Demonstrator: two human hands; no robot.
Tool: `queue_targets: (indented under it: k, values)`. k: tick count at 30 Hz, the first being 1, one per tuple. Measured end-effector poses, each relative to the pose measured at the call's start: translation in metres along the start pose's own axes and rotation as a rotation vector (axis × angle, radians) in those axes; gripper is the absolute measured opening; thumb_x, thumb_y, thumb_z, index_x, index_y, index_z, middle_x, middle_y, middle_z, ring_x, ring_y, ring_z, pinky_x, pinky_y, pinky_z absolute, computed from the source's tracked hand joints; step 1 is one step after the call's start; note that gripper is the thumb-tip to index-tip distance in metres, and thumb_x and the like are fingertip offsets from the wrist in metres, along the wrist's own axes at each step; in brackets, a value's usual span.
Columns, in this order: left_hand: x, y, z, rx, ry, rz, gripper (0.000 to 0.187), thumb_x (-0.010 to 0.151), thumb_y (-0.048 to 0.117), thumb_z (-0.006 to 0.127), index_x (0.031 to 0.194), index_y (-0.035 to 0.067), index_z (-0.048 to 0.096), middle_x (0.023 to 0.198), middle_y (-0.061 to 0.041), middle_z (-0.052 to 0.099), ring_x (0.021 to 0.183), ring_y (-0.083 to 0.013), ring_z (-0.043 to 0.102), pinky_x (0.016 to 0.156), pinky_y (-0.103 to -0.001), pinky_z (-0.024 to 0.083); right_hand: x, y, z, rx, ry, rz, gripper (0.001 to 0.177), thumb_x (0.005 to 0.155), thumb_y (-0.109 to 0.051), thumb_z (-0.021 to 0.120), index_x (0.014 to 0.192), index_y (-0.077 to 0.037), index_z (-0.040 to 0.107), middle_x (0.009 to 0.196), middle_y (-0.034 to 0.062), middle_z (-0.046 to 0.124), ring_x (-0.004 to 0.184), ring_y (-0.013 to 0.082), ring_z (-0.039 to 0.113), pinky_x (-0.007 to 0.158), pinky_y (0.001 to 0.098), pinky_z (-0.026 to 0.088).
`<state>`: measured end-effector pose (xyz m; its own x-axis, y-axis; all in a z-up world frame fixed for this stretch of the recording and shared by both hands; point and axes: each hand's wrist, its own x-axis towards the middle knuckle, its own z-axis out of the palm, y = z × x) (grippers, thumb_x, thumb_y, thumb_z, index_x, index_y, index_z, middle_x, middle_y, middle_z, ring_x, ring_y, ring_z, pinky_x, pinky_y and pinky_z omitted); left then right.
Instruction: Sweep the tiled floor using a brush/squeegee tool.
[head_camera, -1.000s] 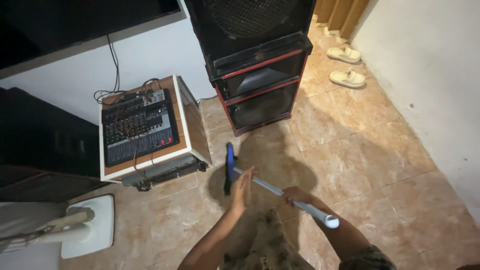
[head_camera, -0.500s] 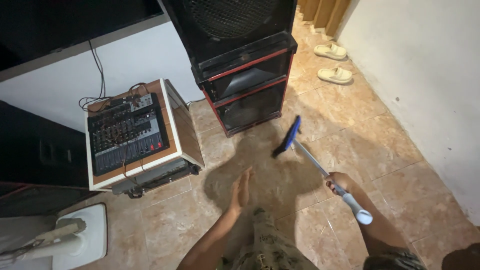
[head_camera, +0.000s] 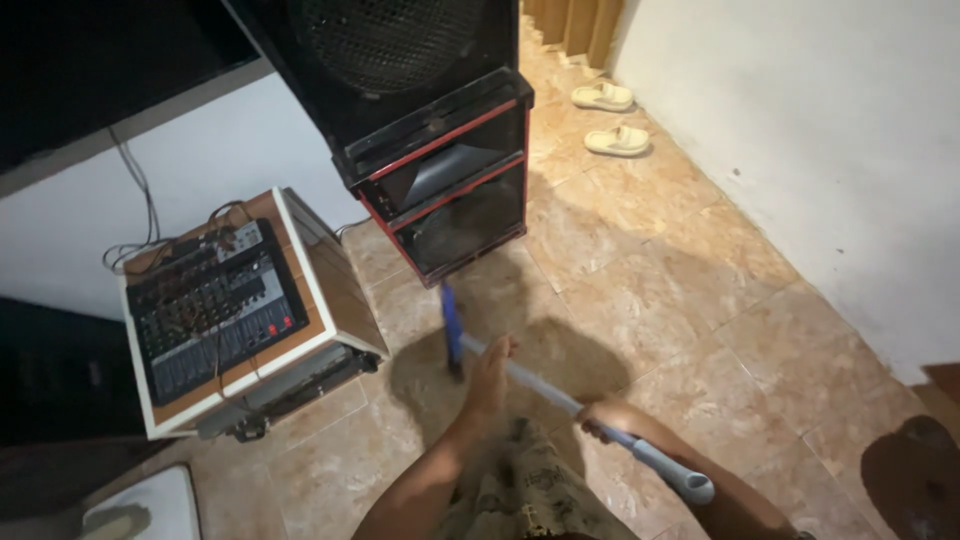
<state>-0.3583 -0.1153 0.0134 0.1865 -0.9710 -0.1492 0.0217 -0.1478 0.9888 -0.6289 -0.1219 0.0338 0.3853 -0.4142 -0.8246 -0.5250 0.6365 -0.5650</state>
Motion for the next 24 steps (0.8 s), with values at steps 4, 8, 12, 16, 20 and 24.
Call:
queue_targets:
  k: [4,8,12,16,20,24]
  values:
    - [0.006,0.026,-0.004,-0.051,-0.081,-0.008,0.047,0.107,0.035,0.044,0.133,0.002,0.064,0.121,-0.008,0.072,0.112,-0.0189,0.064,0.102,-0.032,0.047,0.008,0.011,0.015,-0.037,-0.078,0.019,0.049,0.089,-0.016,0.068,0.137,-0.01,0.064,0.071,0.0033,0.062,0.052,0.012,0.055,0.044,0.0288,0.046]
    - [0.016,0.033,-0.024,-0.059,-0.181,-0.006,0.048,0.108,0.037,0.043,0.137,0.003,0.061,0.125,-0.008,0.069,0.115,-0.0194,0.063,0.103,-0.033,0.047,0.008,0.029,0.005,-0.019,0.054,0.091,0.047,0.09,-0.017,0.068,0.136,-0.011,0.067,0.074,0.0026,0.067,0.052,0.0116,0.055,0.044,0.0284,0.045]
    - [0.035,0.035,-0.034,-0.045,-0.179,-0.005,0.046,0.107,0.033,0.049,0.133,0.0,0.068,0.119,-0.015,0.075,0.111,-0.0246,0.067,0.1,-0.036,0.049,-0.01,0.04,-0.034,0.154,0.194,0.157,0.05,0.089,-0.013,0.07,0.139,-0.01,0.064,0.073,0.0035,0.064,0.05,0.0119,0.052,0.043,0.0294,0.042]
    - [0.053,0.014,-0.042,-0.002,-0.276,0.002,0.046,0.108,0.033,0.038,0.138,0.004,0.06,0.123,-0.01,0.072,0.112,-0.022,0.066,0.102,-0.034,0.049,-0.005,0.038,-0.049,0.268,0.292,0.188,0.055,0.089,-0.011,0.07,0.143,-0.009,0.057,0.073,0.0071,0.061,0.049,0.0141,0.05,0.042,0.0313,0.039]
    - [0.057,0.022,-0.05,-0.104,-0.414,0.058,0.044,0.109,0.029,0.042,0.137,0.0,0.06,0.122,-0.014,0.072,0.114,-0.0225,0.066,0.103,-0.034,0.048,0.007,0.039,-0.012,0.205,0.524,0.153,0.062,0.087,-0.008,0.073,0.145,-0.006,0.05,0.074,0.0115,0.065,0.052,0.0178,0.056,0.044,0.0338,0.044]
    - [0.066,0.019,-0.053,-0.098,-0.458,0.035,0.044,0.108,0.029,0.043,0.137,0.0,0.06,0.123,-0.014,0.072,0.113,-0.022,0.066,0.101,-0.034,0.048,-0.013,0.01,0.043,0.192,0.574,0.091,0.061,0.085,-0.007,0.074,0.142,-0.005,0.053,0.074,0.0111,0.067,0.053,0.0178,0.059,0.046,0.0336,0.046]
